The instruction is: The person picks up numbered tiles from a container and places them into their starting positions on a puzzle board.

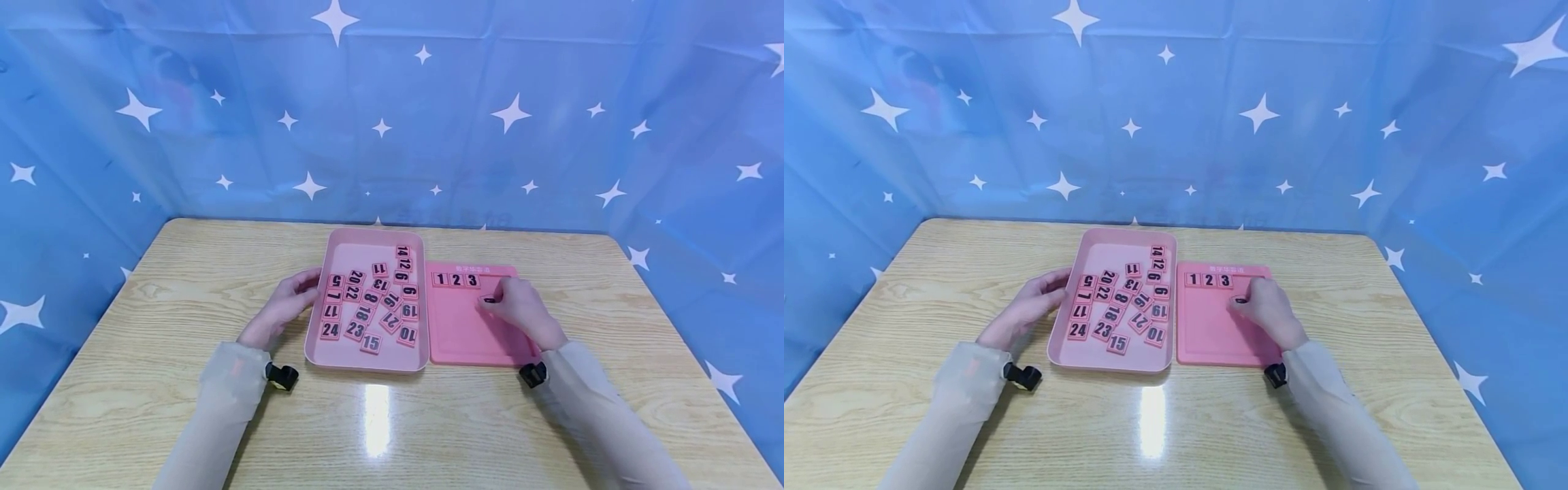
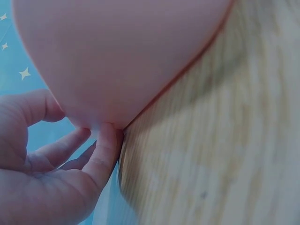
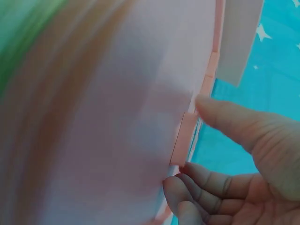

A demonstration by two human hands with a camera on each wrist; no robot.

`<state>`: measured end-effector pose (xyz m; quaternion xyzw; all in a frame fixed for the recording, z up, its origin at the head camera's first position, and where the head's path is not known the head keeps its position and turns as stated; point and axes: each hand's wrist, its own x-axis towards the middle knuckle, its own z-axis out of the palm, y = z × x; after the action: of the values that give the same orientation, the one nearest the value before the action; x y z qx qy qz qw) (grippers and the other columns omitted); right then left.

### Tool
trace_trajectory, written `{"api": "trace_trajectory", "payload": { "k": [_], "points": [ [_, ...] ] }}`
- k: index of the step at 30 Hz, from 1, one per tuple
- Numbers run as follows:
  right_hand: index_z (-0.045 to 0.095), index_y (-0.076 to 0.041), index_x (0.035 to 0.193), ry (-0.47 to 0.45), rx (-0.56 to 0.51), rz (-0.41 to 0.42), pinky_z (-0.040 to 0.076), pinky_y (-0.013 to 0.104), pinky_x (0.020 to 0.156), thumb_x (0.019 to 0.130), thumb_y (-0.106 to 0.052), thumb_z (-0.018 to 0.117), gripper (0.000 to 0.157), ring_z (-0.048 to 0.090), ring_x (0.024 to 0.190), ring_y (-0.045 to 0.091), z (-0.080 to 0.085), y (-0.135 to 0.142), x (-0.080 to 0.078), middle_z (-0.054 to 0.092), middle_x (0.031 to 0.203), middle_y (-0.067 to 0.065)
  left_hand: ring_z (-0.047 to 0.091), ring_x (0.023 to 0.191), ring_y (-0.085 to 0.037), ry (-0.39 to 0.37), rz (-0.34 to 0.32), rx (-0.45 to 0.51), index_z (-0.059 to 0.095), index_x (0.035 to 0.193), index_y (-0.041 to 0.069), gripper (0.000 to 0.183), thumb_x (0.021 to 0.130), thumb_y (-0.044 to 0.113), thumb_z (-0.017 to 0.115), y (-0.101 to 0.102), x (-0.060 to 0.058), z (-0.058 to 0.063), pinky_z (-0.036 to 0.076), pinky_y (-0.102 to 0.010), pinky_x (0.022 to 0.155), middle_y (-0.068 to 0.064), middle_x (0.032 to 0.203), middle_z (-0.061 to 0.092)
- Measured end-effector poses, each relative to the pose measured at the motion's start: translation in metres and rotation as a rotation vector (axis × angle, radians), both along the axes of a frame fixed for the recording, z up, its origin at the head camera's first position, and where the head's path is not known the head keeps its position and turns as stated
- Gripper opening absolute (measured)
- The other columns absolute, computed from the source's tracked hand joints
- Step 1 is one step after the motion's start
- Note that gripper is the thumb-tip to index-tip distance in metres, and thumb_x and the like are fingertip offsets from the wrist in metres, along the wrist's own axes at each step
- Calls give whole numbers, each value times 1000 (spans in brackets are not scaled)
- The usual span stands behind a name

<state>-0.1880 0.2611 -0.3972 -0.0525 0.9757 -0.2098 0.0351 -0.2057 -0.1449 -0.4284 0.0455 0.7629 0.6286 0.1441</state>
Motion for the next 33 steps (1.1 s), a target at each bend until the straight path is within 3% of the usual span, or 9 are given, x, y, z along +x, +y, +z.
{"api": "trace_trajectory", "payload": {
  "k": [6, 9, 16, 21, 26, 33],
  "points": [
    [62, 0, 71, 30, -22, 29, 44, 27, 55, 78, -11, 74, 18, 52, 59, 16, 2, 6, -3, 59, 65, 6, 39, 125, -35, 4, -3, 3, 31, 143, -4, 51, 94, 1, 44, 0, 0, 0, 40, -39, 102, -24, 140, 39],
    [66, 5, 80, 28, -47, 49, 48, 29, 56, 78, -6, 73, 12, 57, 64, 20, 3, 9, -7, 64, 72, 12, 40, 124, -36, 13, -2, 7, 31, 142, -6, 51, 93, 0, 44, 0, -1, 0, 41, -37, 101, -26, 139, 39],
    [62, 16, 97, 42, -83, 88, 54, 41, 69, 74, 10, 65, 25, 62, 79, 35, 1, 17, -21, 65, 86, 25, 40, 123, -37, 28, 2, 15, 31, 141, -8, 51, 92, -1, 45, 1, -1, 0, 43, -34, 99, -29, 137, 39],
    [59, 14, 96, 1, -107, 33, 54, 42, 72, 74, 11, 63, 22, 60, 84, 37, 2, 20, -27, 63, 90, 26, 39, 125, -37, 28, 1, 11, 31, 141, -7, 51, 92, -1, 45, 1, 0, 0, 41, -39, 101, -28, 138, 39],
    [62, 9, 88, -26, -108, -32, 52, 34, 65, 78, 5, 67, 12, 59, 77, 29, 2, 20, -33, 63, 84, 21, 39, 125, -37, 33, 4, 5, 32, 141, -6, 51, 93, 0, 45, 1, 0, 1, 40, -40, 102, -27, 138, 39],
    [65, 8, 86, -51, -108, -49, 49, 28, 59, 79, 1, 69, 11, 58, 72, 23, 1, 23, -37, 65, 82, 18, 40, 124, -37, 36, 2, 9, 32, 141, -7, 50, 93, 0, 45, 1, 0, 0, 42, -37, 100, -27, 138, 40]
  ]
}}
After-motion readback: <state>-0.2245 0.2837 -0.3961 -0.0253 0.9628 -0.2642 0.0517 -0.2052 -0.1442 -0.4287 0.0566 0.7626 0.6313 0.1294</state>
